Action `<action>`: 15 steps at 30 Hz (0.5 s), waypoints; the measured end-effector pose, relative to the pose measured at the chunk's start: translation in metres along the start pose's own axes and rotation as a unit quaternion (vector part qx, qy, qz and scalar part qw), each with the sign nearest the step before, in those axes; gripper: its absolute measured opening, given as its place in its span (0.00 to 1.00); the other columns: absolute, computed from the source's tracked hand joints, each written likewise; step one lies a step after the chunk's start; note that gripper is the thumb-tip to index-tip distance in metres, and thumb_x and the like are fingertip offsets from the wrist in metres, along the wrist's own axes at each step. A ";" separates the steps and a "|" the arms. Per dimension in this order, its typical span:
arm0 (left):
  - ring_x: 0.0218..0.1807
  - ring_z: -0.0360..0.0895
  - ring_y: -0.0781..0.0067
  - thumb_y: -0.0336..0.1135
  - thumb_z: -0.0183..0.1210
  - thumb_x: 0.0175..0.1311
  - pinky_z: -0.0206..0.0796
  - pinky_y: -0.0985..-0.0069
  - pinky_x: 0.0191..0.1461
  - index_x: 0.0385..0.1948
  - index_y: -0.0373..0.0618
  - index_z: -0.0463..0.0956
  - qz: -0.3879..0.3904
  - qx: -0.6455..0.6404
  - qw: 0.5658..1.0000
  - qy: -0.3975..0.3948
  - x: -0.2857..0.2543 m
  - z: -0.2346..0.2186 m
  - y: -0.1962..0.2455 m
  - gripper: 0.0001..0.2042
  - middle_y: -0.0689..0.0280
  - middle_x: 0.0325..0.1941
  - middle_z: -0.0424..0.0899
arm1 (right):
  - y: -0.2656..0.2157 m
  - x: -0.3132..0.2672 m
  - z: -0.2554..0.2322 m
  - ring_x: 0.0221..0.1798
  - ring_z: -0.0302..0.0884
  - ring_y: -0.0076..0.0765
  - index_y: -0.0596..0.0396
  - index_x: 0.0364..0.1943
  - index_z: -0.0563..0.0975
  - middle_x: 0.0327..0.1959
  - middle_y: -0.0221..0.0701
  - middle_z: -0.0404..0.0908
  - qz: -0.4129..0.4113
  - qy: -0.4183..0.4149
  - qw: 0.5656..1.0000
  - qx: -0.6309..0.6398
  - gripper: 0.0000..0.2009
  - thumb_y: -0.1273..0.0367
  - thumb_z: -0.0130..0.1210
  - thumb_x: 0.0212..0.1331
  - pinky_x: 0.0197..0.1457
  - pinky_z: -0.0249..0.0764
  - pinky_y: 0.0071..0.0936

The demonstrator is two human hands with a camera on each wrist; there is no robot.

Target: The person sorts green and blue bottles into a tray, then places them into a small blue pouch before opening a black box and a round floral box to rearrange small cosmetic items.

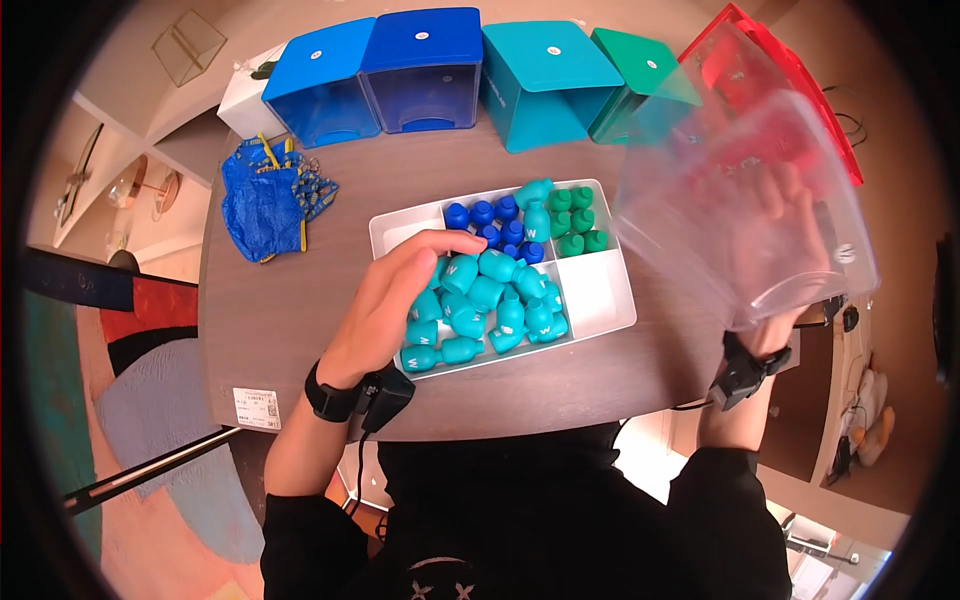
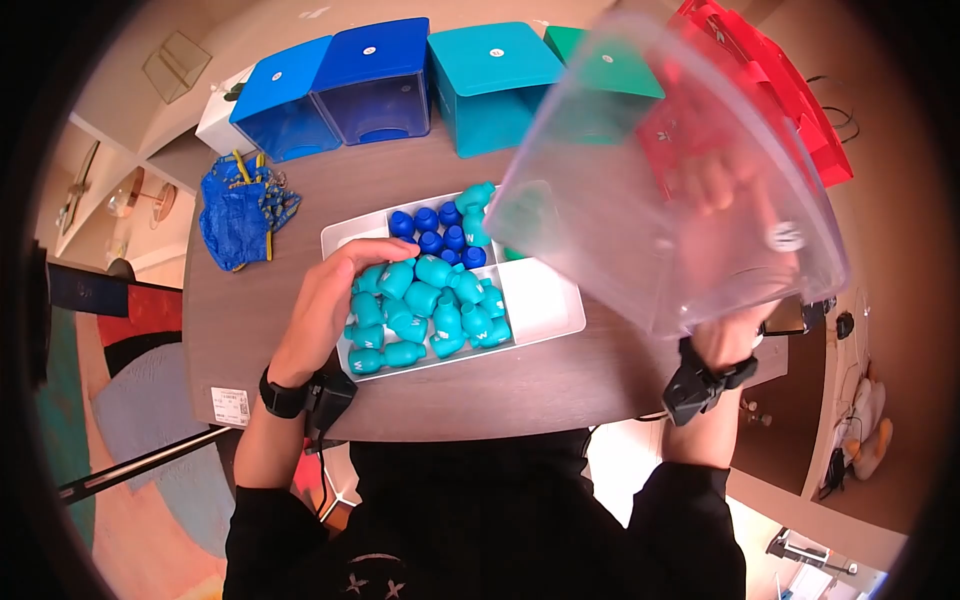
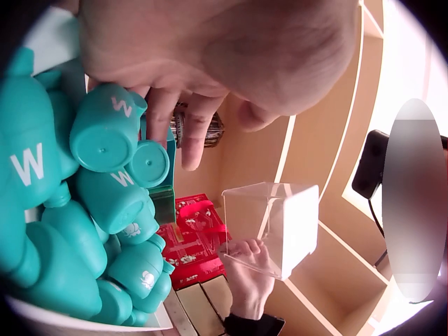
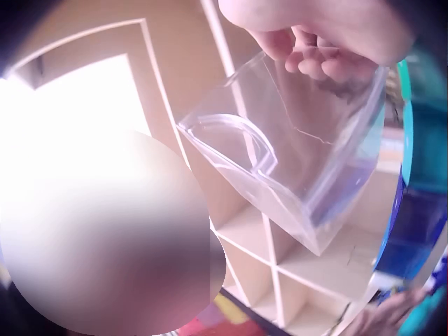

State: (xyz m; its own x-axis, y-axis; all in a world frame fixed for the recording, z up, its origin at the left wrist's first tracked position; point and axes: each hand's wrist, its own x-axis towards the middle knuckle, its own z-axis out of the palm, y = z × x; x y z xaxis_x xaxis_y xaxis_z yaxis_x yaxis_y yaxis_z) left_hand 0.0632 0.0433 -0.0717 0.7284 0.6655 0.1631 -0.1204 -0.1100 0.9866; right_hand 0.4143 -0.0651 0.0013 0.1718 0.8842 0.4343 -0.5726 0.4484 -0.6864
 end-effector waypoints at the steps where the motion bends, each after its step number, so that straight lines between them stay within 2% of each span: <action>1: 0.61 0.74 0.66 0.38 0.39 0.78 0.59 0.69 0.69 0.54 0.36 0.77 0.008 0.010 1.000 0.000 -0.001 0.000 -0.001 0.19 0.57 0.57 0.80 | -0.013 -0.005 0.006 0.48 0.69 0.30 0.60 0.48 0.72 0.41 0.31 0.74 -0.021 0.022 0.990 -0.135 0.12 0.67 0.48 0.69 0.52 0.66 0.29; 2: 0.61 0.74 0.66 0.38 0.39 0.78 0.59 0.69 0.69 0.54 0.36 0.77 0.007 0.009 1.000 0.000 -0.001 0.001 0.000 0.19 0.57 0.57 0.80 | -0.018 -0.006 0.011 0.48 0.69 0.30 0.60 0.48 0.72 0.41 0.31 0.74 -0.020 0.023 0.990 -0.136 0.12 0.67 0.48 0.69 0.52 0.66 0.29; 3: 0.62 0.74 0.66 0.37 0.39 0.77 0.59 0.69 0.70 0.54 0.36 0.77 0.005 0.008 1.000 0.001 -0.001 0.002 0.001 0.19 0.57 0.57 0.80 | -0.021 -0.007 0.017 0.47 0.70 0.30 0.61 0.49 0.73 0.41 0.31 0.75 -0.043 0.061 0.951 -0.300 0.11 0.68 0.47 0.69 0.52 0.66 0.29; 4: 0.62 0.74 0.66 0.37 0.39 0.77 0.58 0.69 0.70 0.53 0.35 0.77 0.005 0.008 1.000 0.002 0.000 0.002 0.002 0.19 0.57 0.58 0.80 | -0.023 -0.007 0.025 0.47 0.71 0.30 0.63 0.49 0.73 0.41 0.31 0.77 -0.068 0.097 0.883 -0.455 0.11 0.69 0.47 0.70 0.52 0.66 0.29; 5: 0.62 0.74 0.66 0.37 0.39 0.77 0.58 0.69 0.70 0.53 0.35 0.77 0.010 0.010 1.000 -0.001 0.001 0.002 0.003 0.19 0.57 0.58 0.80 | -0.021 -0.008 0.037 0.44 0.73 0.29 0.60 0.46 0.75 0.39 0.30 0.80 -0.057 0.092 0.784 -0.611 0.08 0.71 0.50 0.69 0.53 0.65 0.28; 6: 0.62 0.74 0.66 0.37 0.39 0.77 0.58 0.69 0.70 0.53 0.35 0.77 0.007 0.008 1.000 0.001 0.001 0.001 0.002 0.19 0.56 0.58 0.80 | -0.012 -0.003 0.050 0.37 0.74 0.30 0.57 0.42 0.77 0.36 0.28 0.79 -0.113 0.046 0.680 -0.723 0.05 0.71 0.54 0.66 0.55 0.63 0.31; 8: 0.62 0.74 0.65 0.37 0.40 0.77 0.58 0.68 0.70 0.53 0.35 0.77 0.005 0.006 1.000 -0.001 0.001 0.000 0.001 0.19 0.56 0.58 0.80 | -0.009 0.004 0.053 0.36 0.73 0.31 0.56 0.40 0.77 0.33 0.27 0.78 -0.104 -0.041 0.550 -0.828 0.04 0.73 0.56 0.63 0.57 0.60 0.33; 9: 0.61 0.74 0.66 0.37 0.40 0.77 0.59 0.69 0.70 0.53 0.35 0.77 0.010 -0.002 1.000 0.001 0.001 0.001 0.001 0.19 0.57 0.57 0.81 | -0.007 0.005 0.048 0.40 0.69 0.36 0.57 0.41 0.77 0.33 0.30 0.75 -0.094 -0.043 0.542 -0.834 0.06 0.73 0.57 0.62 0.58 0.59 0.32; 10: 0.61 0.75 0.66 0.37 0.41 0.77 0.59 0.69 0.70 0.52 0.35 0.77 0.016 -0.011 1.000 0.003 0.001 0.001 0.001 0.18 0.57 0.56 0.81 | -0.007 0.007 0.046 0.40 0.69 0.36 0.57 0.41 0.77 0.33 0.30 0.75 -0.095 -0.040 0.539 -0.836 0.06 0.73 0.57 0.62 0.58 0.59 0.32; 12: 0.60 0.75 0.67 0.37 0.42 0.77 0.60 0.69 0.69 0.52 0.35 0.77 0.016 -0.012 1.000 -0.003 0.000 0.001 -0.002 0.18 0.58 0.55 0.81 | -0.006 0.011 0.043 0.42 0.68 0.36 0.56 0.40 0.77 0.33 0.31 0.75 -0.060 -0.085 0.552 -0.827 0.05 0.73 0.56 0.62 0.58 0.59 0.33; 13: 0.59 0.75 0.68 0.37 0.43 0.77 0.62 0.70 0.68 0.52 0.34 0.77 0.012 -0.014 1.000 -0.007 -0.001 0.001 -0.002 0.17 0.59 0.54 0.81 | -0.001 0.012 0.045 0.44 0.67 0.38 0.56 0.38 0.76 0.34 0.33 0.75 -0.023 -0.081 0.567 -0.819 0.04 0.73 0.56 0.62 0.58 0.59 0.33; 14: 0.59 0.75 0.68 0.37 0.43 0.77 0.62 0.70 0.68 0.52 0.34 0.77 0.011 -0.015 1.000 -0.006 -0.002 0.002 -0.001 0.17 0.59 0.54 0.81 | 0.002 0.011 0.043 0.44 0.67 0.38 0.56 0.38 0.76 0.34 0.33 0.75 -0.022 -0.082 0.567 -0.819 0.04 0.73 0.56 0.62 0.58 0.59 0.33; 15: 0.58 0.75 0.69 0.36 0.44 0.77 0.63 0.70 0.66 0.51 0.35 0.77 0.005 -0.004 1.000 -0.012 -0.002 0.004 0.002 0.16 0.60 0.53 0.82 | 0.005 0.012 0.041 0.40 0.68 0.37 0.56 0.36 0.75 0.31 0.33 0.74 -0.018 -0.081 0.597 -0.798 0.02 0.73 0.55 0.62 0.56 0.58 0.32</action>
State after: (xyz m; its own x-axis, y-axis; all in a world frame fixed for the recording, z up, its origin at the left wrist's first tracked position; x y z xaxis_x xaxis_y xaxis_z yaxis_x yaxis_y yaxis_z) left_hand 0.0638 0.0387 -0.0696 0.7429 0.6466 0.1731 -0.1335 -0.1103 0.9849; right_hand 0.3806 -0.0574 0.0272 0.0064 0.9037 0.4280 0.9440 0.1357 -0.3007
